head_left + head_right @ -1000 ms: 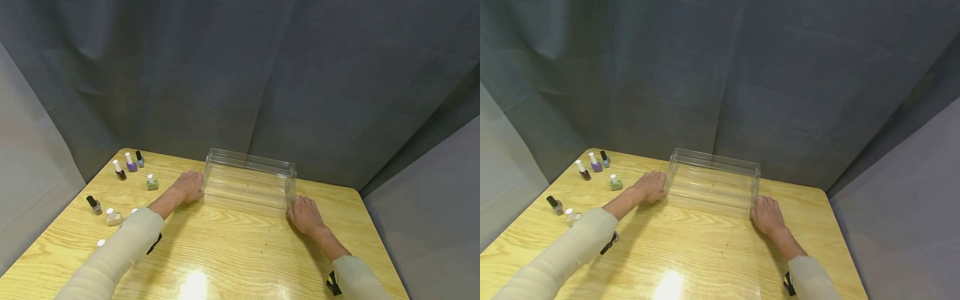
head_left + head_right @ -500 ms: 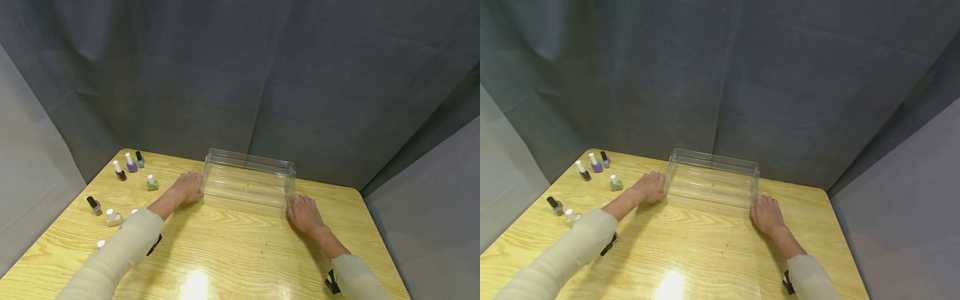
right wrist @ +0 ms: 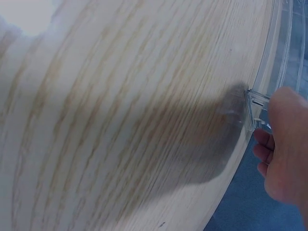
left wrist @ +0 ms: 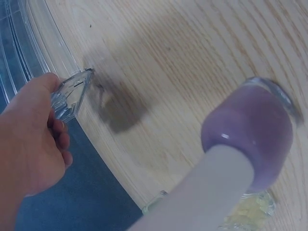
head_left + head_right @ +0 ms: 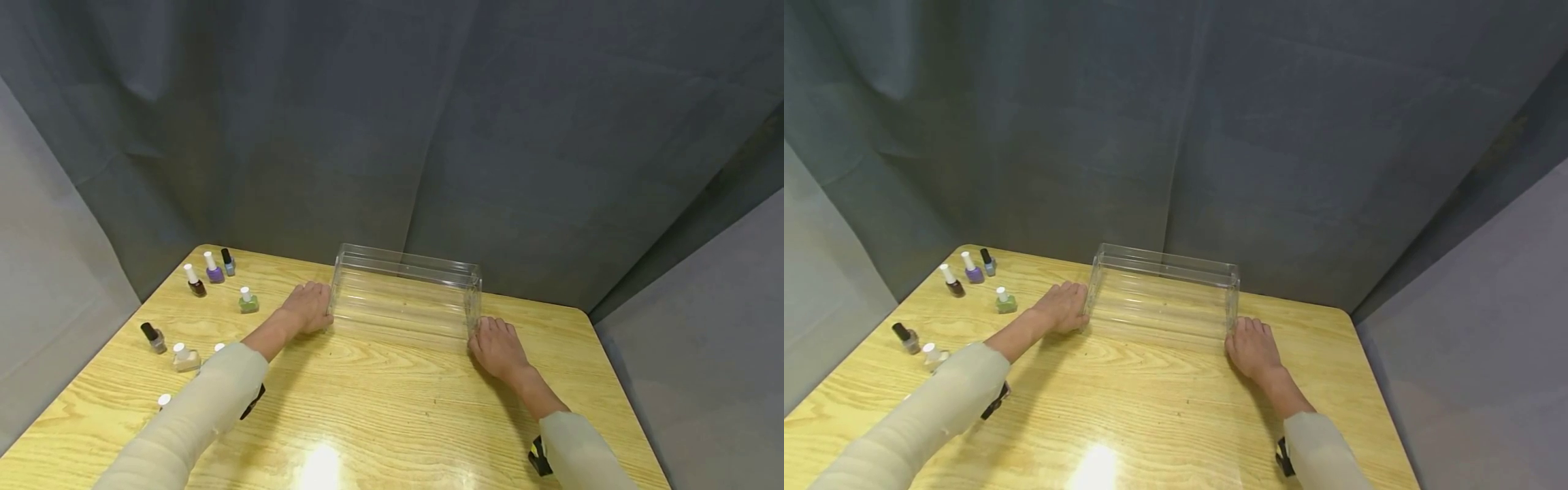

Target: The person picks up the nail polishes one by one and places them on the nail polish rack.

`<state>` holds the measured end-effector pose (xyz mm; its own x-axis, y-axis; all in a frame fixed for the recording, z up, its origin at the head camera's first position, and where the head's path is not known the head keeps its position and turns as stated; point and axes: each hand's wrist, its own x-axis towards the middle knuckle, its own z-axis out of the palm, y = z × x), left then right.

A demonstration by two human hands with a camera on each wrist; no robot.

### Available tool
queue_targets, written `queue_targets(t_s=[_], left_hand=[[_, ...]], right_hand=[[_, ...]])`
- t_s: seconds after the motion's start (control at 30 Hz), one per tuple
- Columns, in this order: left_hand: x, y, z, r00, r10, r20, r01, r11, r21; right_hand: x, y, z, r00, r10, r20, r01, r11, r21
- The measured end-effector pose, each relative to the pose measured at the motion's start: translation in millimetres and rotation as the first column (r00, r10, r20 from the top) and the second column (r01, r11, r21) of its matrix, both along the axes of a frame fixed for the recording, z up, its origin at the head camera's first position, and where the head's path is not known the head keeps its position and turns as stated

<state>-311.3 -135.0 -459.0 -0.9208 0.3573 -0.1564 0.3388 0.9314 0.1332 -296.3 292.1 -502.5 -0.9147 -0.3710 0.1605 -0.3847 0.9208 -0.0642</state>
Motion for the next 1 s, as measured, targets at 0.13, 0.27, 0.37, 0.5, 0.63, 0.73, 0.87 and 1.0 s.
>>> queue_targets(t_s=[0.13,0.27,0.37,0.5,0.63,0.73,0.87,1.0], left_hand=[[0.3,0,-0.8,1.0,0.012,0.001,-0.012,1.0,-0.015],[0.8,1,0.0,1.0,0.012,-0.027,-0.014,0.998,-0.066],[1.5,2,3.1,0.999,0.015,-0.042,-0.019,0.995,-0.098],[3.6,-1,10.9,0.999,0.035,-0.039,-0.039,0.995,-0.088],[3.3,-8,21.6,0.998,0.04,-0.054,-0.041,0.999,-0.022],[1.4,-16,32.4,0.996,0.031,-0.084,-0.026,0.998,0.056],[2.8,-31,50.1,0.993,0.032,-0.118,-0.012,0.987,0.163],[11.3,-47,65.8,0.991,0.053,-0.121,-0.021,0.968,0.252]], right_hand=[[-1.3,-1,-0.7,1.0,-0.003,0.003,0.003,1.0,0.004],[-1.4,-1,0.6,1.0,-0.008,0.009,0.008,1.0,0.008],[-0.5,-1,3.6,1.0,-0.014,0.027,0.014,1.0,0.009],[1.4,-2,7.5,0.998,-0.025,0.052,0.024,1.0,0.011],[2.4,-2,7.5,0.995,-0.045,0.085,0.043,0.999,0.021],[3.5,0,6.4,0.991,-0.052,0.122,0.048,0.998,0.03],[4.4,0,5.3,0.989,-0.048,0.143,0.044,0.998,0.035],[4.6,-1,4.5,0.989,-0.055,0.138,0.049,0.998,0.04]])
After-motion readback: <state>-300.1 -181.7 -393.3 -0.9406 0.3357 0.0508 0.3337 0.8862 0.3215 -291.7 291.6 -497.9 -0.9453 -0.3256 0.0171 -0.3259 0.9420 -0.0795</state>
